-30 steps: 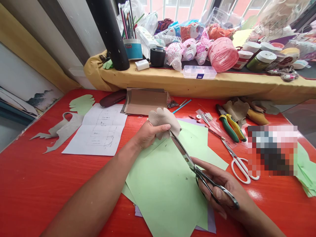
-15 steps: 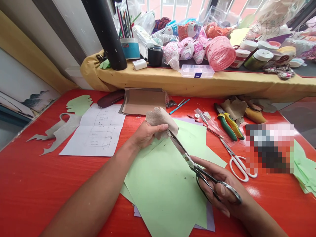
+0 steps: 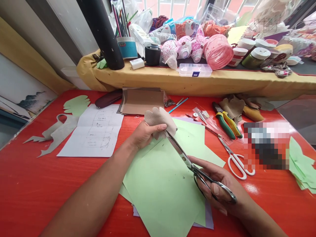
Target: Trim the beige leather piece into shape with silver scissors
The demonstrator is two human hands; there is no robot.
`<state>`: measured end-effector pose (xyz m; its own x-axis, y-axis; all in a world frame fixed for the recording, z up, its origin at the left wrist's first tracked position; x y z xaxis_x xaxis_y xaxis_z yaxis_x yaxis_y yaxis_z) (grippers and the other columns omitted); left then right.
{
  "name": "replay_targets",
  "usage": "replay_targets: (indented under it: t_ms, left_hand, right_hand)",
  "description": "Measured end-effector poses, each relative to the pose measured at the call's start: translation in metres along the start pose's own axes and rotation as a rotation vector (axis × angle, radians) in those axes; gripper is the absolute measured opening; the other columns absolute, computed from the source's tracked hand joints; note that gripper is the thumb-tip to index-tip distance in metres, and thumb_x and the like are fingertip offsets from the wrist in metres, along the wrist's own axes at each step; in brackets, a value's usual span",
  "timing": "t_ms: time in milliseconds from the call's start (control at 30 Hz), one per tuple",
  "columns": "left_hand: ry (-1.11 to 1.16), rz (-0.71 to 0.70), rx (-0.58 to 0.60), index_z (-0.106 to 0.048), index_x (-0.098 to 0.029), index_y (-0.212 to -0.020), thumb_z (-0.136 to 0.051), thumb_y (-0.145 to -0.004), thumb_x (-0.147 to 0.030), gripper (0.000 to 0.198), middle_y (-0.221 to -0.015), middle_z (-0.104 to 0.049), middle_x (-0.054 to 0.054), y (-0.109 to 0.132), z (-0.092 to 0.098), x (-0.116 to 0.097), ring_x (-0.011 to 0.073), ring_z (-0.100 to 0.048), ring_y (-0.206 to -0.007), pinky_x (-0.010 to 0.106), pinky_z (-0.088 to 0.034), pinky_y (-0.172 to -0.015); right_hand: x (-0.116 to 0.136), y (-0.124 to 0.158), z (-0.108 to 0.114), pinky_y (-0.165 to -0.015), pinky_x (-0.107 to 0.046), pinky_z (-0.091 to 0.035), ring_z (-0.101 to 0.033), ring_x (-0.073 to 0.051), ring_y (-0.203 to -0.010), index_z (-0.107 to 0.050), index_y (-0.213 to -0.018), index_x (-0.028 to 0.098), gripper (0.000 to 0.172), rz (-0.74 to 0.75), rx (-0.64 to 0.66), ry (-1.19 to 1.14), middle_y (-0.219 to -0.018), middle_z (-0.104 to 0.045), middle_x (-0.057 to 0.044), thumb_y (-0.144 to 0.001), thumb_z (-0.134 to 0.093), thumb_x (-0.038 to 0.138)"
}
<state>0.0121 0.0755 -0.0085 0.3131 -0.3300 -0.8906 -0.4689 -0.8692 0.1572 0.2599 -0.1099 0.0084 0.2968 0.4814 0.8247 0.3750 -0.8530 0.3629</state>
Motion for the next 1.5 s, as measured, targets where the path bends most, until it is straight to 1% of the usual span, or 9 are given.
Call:
replay_targets:
  t_ms: [200,467,633,800,967,1067,1267,1433,1500]
  left_hand:
    - [-0.011,-0.02,0.028,-0.08,-0.017,-0.096,-0.096,-0.075,-0.033,0.031,-0.085,-0.073,0.005,0.0,-0.002,-0.001,0.016,-0.064,-0.071,0.028,-0.046,-0.059]
    - [0.027,-0.013,0.012,-0.081,-0.016,-0.099,-0.096,-0.073,-0.029,0.032,-0.094,-0.078,0.007,0.0,-0.002,0.002,0.0188,-0.069,-0.08,0.03,-0.052,-0.068]
    - [-0.021,-0.035,0.033,-0.079,-0.017,-0.099,-0.093,-0.079,-0.033,0.03,-0.087,-0.075,0.005,-0.001,-0.001,0.002,0.0159,-0.065,-0.07,0.029,-0.047,-0.06]
    - [-0.056,-0.042,0.014,-0.078,-0.018,-0.099,-0.093,-0.079,-0.038,0.031,-0.083,-0.073,0.004,-0.002,0.001,0.005,0.0157,-0.063,-0.067,0.028,-0.041,-0.056]
    - [0.008,-0.011,-0.048,-0.078,-0.018,-0.1,-0.093,-0.077,-0.04,0.034,-0.089,-0.074,0.005,-0.002,-0.001,0.007,0.0182,-0.066,-0.074,0.029,-0.046,-0.061]
    - [0.031,-0.023,-0.07,-0.078,-0.017,-0.098,-0.092,-0.077,-0.04,0.034,-0.087,-0.074,0.005,-0.002,-0.003,0.005,0.0179,-0.066,-0.072,0.03,-0.049,-0.062]
    - [0.055,-0.067,-0.072,-0.078,-0.015,-0.097,-0.092,-0.077,-0.039,0.033,-0.087,-0.075,0.006,-0.001,-0.007,0.003,0.0185,-0.067,-0.073,0.031,-0.053,-0.064]
    - [0.065,-0.065,-0.074,-0.079,-0.015,-0.099,-0.092,-0.077,-0.039,0.035,-0.091,-0.077,0.007,-0.001,-0.007,0.002,0.0204,-0.069,-0.079,0.032,-0.054,-0.068]
    - [0.066,-0.071,-0.084,-0.08,-0.015,-0.1,-0.093,-0.077,-0.039,0.036,-0.093,-0.078,0.007,-0.001,-0.006,0.003,0.0208,-0.069,-0.082,0.033,-0.055,-0.071]
  right_hand:
    - [0.0,0.001,-0.002,-0.035,-0.015,-0.022,-0.037,-0.002,-0.038,-0.063,-0.158,0.027,0.08,-0.018,0.01,0.014,-0.073,-0.055,0.004,-0.088,-0.09,0.052]
    - [0.003,0.001,-0.005,-0.038,-0.016,-0.023,-0.035,-0.002,-0.041,-0.065,-0.156,0.03,0.073,-0.007,0.022,0.03,-0.072,-0.051,0.006,-0.091,-0.089,0.05]
    - [0.004,0.004,-0.003,-0.039,-0.017,-0.025,-0.038,-0.003,-0.045,-0.067,-0.155,0.033,0.07,-0.039,-0.021,0.098,-0.078,-0.053,0.004,-0.091,-0.089,0.049]
    - [0.003,0.004,-0.003,-0.04,-0.018,-0.026,-0.037,-0.004,-0.045,-0.065,-0.156,0.034,0.072,-0.065,-0.049,0.154,-0.077,-0.053,0.004,-0.091,-0.088,0.052]
    - [0.008,0.006,-0.007,-0.039,-0.02,-0.027,-0.037,-0.007,-0.045,-0.066,-0.157,0.028,0.077,-0.087,-0.123,0.216,-0.077,-0.058,0.0,-0.088,-0.089,0.053]
    - [0.011,0.007,-0.01,-0.039,-0.021,-0.029,-0.037,-0.007,-0.046,-0.066,-0.157,0.028,0.078,-0.113,-0.155,0.236,-0.079,-0.061,-0.001,-0.087,-0.09,0.053]
    - [0.007,0.006,-0.008,-0.039,-0.02,-0.029,-0.036,-0.006,-0.046,-0.062,-0.16,0.028,0.08,-0.089,-0.13,0.204,-0.083,-0.064,-0.002,-0.089,-0.088,0.053]
    - [0.004,0.004,-0.006,-0.039,-0.017,-0.024,-0.038,-0.004,-0.041,-0.065,-0.156,0.031,0.077,-0.045,-0.113,0.136,-0.075,-0.056,0.003,-0.088,-0.089,0.056]
    - [0.005,0.004,-0.005,-0.039,-0.017,-0.024,-0.039,-0.002,-0.039,-0.066,-0.155,0.032,0.077,-0.049,-0.117,0.115,-0.075,-0.057,0.004,-0.086,-0.09,0.057]
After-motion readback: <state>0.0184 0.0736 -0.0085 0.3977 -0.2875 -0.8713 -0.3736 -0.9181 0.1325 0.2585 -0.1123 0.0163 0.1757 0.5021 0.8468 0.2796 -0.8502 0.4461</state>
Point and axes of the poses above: each hand's wrist, its own y-axis away from the middle knuckle, its own z-axis out of the back of the hand, x = y × z, the point moved 1 cm from there along -y, towards the middle knuckle
